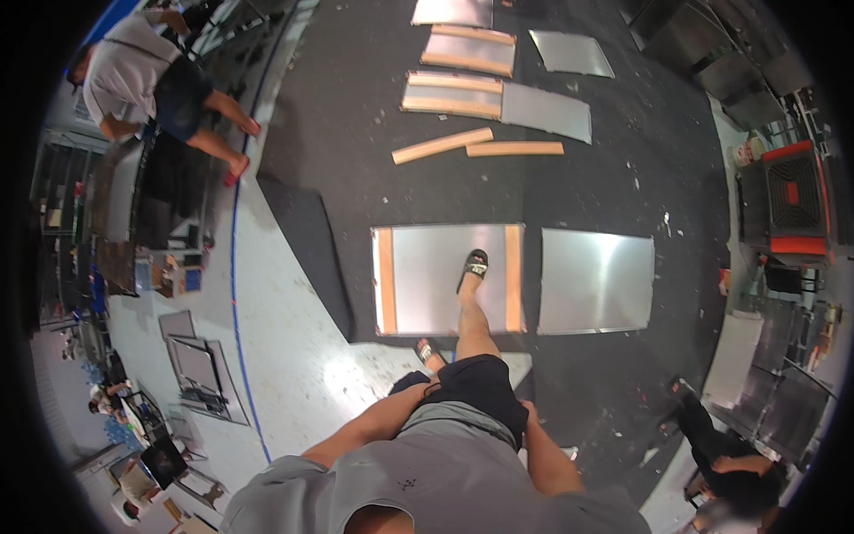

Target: The person removes protective film from stainless steel sheets and aligns wooden strips along their edges. They handle multiple sheets, peel off the film, and place wooden pieces to secure or position the metal parts on the floor.

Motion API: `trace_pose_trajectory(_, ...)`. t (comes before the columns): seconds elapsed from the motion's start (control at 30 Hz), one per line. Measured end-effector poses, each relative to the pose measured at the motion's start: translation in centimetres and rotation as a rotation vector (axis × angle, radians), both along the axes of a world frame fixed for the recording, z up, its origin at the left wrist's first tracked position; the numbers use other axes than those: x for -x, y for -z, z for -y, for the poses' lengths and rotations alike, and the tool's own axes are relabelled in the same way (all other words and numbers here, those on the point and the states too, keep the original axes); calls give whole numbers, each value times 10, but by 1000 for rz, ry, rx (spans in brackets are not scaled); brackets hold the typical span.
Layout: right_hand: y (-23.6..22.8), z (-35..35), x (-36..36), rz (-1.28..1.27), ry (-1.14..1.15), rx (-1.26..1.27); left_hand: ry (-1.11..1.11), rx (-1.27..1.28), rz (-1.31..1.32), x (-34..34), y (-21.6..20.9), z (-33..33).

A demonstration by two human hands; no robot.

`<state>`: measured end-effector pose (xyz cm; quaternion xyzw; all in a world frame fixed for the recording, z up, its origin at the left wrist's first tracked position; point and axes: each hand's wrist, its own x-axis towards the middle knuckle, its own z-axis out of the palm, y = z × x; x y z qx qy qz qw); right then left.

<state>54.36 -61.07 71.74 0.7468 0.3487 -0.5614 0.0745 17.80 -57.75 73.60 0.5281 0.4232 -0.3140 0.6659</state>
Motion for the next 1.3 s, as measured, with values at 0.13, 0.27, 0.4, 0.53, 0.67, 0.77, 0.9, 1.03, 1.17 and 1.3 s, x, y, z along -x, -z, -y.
trace_pose_trajectory(0.13, 17, -146, 44, -7, -633, -320, -22, 2, -46, 26, -15, -43)
trace_pose_trajectory(0.27, -3, -291, 106, -47, -240, -242, -26, -5, -99, 46, -18, -99)
trace_pose_trajectory(0.4, -68, -394, 153, -377, -38, -252, -20, -45, -135, 52, -11, -171)
trace_pose_trajectory(0.53, -97, -425, 175, -481, 104, -258, 8, -119, -152, 52, 1, -249)
trace_pose_trajectory(0.67, -83, -395, 149, -142, -43, -353, 28, -142, -138, 44, 7, -295)
trace_pose_trajectory(0.77, -81, -371, 98, 1, -46, -289, 41, -161, -111, 33, 17, -331)
trace_pose_trajectory(0.9, -98, -367, 43, 65, 282, 109, 70, -180, -76, 18, 40, -391)
trace_pose_trajectory(1.03, -126, -389, 39, 164, 475, 108, 101, -164, -52, 17, 53, -441)
trace_pose_trajectory(1.17, -145, -434, 51, 109, 478, 65, 171, -89, 20, 28, 38, -471)
trace_pose_trajectory(1.3, -136, -515, 70, 33, 471, -105, 206, 34, 61, 38, -1, -504)
